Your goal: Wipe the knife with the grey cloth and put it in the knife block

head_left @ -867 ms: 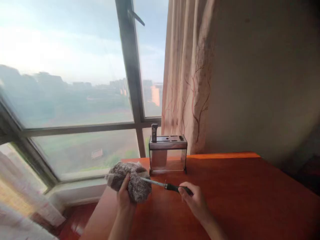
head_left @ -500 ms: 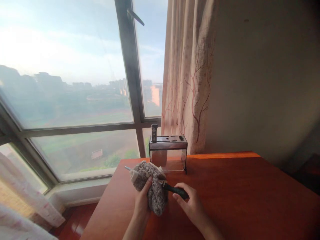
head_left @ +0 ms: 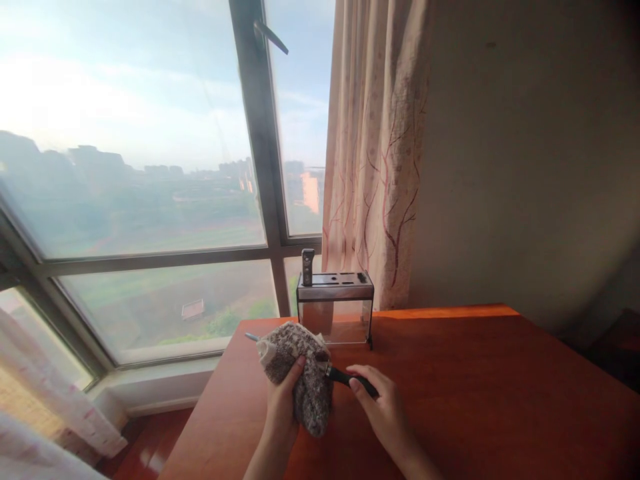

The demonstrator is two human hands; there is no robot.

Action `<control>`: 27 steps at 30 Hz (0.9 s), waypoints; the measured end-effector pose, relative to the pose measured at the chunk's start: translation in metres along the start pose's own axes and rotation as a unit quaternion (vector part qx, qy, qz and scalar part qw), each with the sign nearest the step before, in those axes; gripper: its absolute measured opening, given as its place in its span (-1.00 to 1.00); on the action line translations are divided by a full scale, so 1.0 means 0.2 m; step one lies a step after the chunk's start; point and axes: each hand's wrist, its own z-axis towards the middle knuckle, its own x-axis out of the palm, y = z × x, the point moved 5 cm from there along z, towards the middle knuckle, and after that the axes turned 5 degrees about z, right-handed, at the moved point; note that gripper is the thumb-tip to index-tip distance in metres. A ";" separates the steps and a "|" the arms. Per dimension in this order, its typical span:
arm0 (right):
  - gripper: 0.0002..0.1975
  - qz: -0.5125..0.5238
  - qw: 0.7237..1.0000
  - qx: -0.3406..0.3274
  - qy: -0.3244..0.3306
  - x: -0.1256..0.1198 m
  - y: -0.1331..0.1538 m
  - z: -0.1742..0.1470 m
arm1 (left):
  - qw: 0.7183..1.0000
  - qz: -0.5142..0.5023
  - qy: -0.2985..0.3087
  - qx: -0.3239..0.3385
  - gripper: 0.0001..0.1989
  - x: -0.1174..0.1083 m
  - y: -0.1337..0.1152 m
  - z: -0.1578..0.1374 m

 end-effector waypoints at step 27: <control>-0.53 0.066 0.991 0.110 0.036 0.01 -0.12 0.01 | 0.999 -0.009 0.013 0.041 -0.61 0.00 -0.04 -0.01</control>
